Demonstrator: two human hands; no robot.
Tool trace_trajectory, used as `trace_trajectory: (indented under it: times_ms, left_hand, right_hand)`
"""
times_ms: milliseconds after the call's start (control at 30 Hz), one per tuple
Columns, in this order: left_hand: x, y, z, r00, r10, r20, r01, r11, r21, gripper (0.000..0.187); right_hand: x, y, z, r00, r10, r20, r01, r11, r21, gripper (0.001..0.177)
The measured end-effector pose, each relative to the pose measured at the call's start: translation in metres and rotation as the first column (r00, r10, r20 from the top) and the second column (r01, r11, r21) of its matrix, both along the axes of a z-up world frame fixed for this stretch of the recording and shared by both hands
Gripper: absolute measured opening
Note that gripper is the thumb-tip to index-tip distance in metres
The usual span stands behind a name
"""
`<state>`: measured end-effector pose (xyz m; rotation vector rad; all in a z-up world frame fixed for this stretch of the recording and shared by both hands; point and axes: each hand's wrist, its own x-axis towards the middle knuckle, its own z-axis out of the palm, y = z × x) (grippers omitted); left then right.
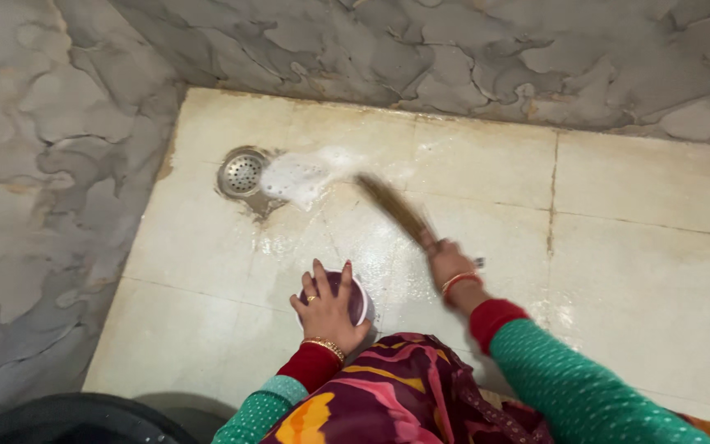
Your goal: The person sweeps a tiled floor using a traditional broom while holding a small pink bowl in their left hand. They move the broom back and forth to push water and debris across the floor towards a drain.
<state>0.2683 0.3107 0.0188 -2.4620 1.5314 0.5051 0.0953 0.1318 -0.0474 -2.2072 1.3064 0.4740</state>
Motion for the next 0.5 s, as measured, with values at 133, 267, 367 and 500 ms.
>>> trace_trajectory:
  times_ms: [133, 267, 367, 500]
  left_hand:
    - [0.002, 0.001, -0.004, 1.000, -0.019, 0.016, 0.019, 0.999, -0.035, 0.117]
    - [0.002, 0.007, -0.005, 0.999, -0.032, 0.010, 0.033, 0.995, -0.098, 0.117]
    - [0.004, 0.002, -0.003, 0.999, -0.026, 0.019, 0.028, 0.998, -0.061, 0.116]
    - [0.005, 0.002, -0.004, 1.000, -0.002, -0.012, 0.002, 1.000, -0.014, 0.117]
  right_hand:
    - [-0.076, -0.055, -0.008, 0.873, -0.487, -0.002, 0.487, 0.873, -0.011, 0.049]
    - [-0.165, -0.075, -0.028, 0.817, -0.574, -0.054, 0.549, 0.803, -0.231, 0.053]
    - [-0.205, -0.083, -0.045, 0.606, -0.789, 0.095, 0.770, 0.554, -0.316, 0.064]
    - [-0.207, -0.108, -0.078, 0.392, -0.911, 0.130, 0.912, 0.365, -0.186, 0.051]
